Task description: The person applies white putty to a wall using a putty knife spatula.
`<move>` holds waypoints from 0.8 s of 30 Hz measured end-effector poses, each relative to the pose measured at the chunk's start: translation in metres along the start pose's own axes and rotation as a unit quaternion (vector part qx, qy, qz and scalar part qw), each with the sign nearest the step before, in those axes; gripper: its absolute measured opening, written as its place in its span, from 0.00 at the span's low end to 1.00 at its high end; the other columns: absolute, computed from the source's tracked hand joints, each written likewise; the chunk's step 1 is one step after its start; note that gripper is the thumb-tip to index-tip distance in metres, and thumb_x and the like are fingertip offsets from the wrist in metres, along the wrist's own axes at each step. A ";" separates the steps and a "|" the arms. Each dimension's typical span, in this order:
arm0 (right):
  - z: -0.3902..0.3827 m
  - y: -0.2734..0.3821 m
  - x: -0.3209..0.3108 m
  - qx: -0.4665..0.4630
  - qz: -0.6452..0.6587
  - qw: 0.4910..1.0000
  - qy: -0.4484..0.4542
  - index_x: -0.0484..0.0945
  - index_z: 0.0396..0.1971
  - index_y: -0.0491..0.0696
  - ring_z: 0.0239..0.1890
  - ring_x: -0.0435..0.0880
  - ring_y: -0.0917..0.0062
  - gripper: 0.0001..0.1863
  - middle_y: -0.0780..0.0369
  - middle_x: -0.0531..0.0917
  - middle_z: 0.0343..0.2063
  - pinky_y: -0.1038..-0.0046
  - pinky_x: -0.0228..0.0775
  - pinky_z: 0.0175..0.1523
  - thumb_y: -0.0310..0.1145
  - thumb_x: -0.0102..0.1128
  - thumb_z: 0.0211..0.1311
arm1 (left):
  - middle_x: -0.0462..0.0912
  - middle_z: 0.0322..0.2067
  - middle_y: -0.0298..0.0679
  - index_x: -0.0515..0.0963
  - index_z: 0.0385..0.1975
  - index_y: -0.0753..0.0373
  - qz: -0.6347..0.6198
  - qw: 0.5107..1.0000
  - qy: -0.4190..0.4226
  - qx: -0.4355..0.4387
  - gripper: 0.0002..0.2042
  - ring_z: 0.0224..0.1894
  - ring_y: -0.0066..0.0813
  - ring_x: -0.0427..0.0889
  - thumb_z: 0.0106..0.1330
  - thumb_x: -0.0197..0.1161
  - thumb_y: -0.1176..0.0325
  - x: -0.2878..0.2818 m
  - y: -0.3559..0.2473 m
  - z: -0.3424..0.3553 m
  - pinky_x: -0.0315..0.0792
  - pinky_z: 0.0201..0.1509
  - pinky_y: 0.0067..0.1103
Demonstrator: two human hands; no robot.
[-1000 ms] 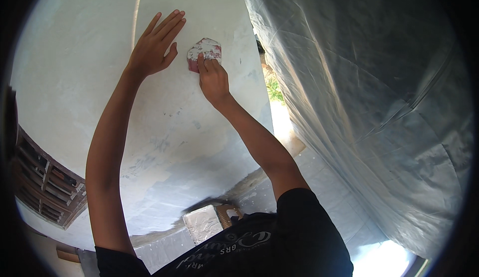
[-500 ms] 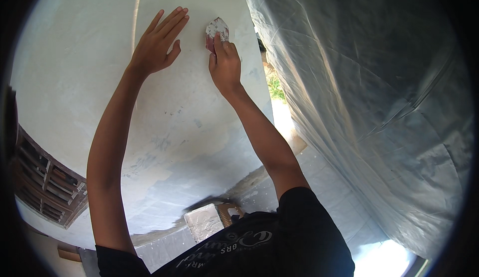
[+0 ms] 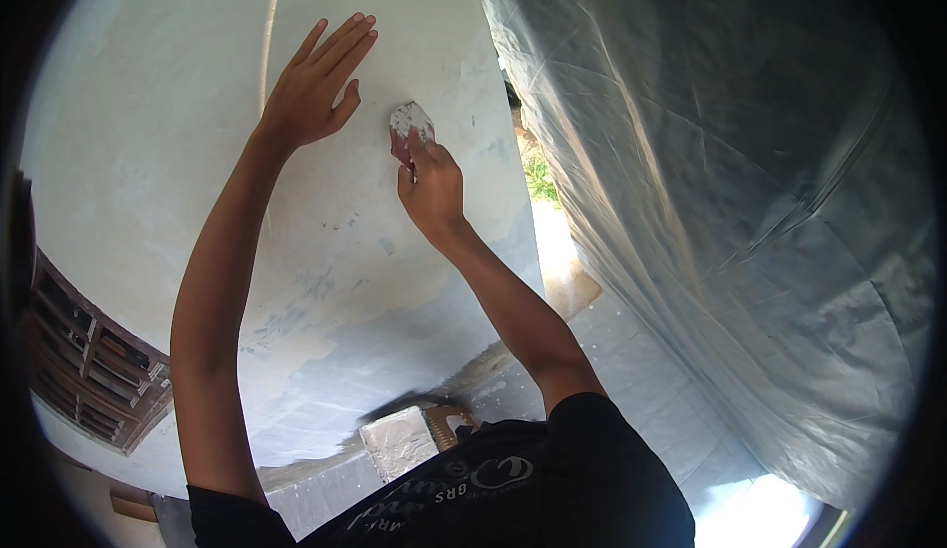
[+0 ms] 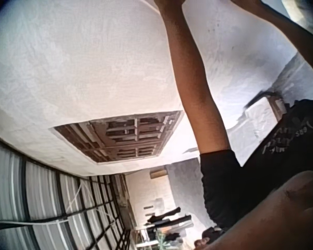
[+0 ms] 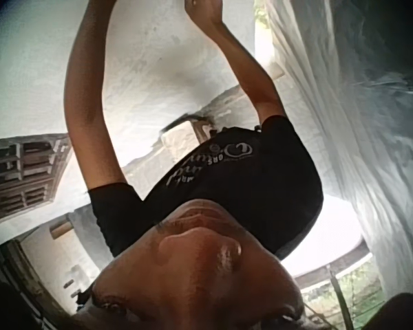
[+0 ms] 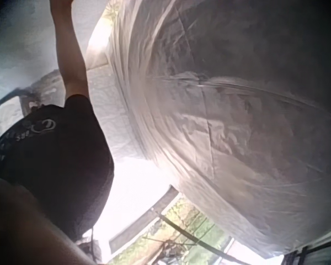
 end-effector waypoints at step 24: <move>0.076 -0.022 -0.023 -0.096 -0.130 0.971 -0.177 0.73 0.56 0.34 0.38 0.81 0.62 0.29 0.54 0.80 0.34 0.65 0.79 0.40 0.17 0.62 0.49 | 0.68 0.67 0.39 0.70 0.63 0.64 -0.001 1.000 -0.014 0.000 0.25 0.73 0.32 0.62 0.62 0.57 0.73 0.004 -0.008 0.003 0.54 0.77 0.39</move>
Point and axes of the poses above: each hand's wrist, its own z-axis towards the middle knuckle, its own x-axis out of the palm, y = z × x, the point moved 3 cm from there along z, towards the middle knuckle
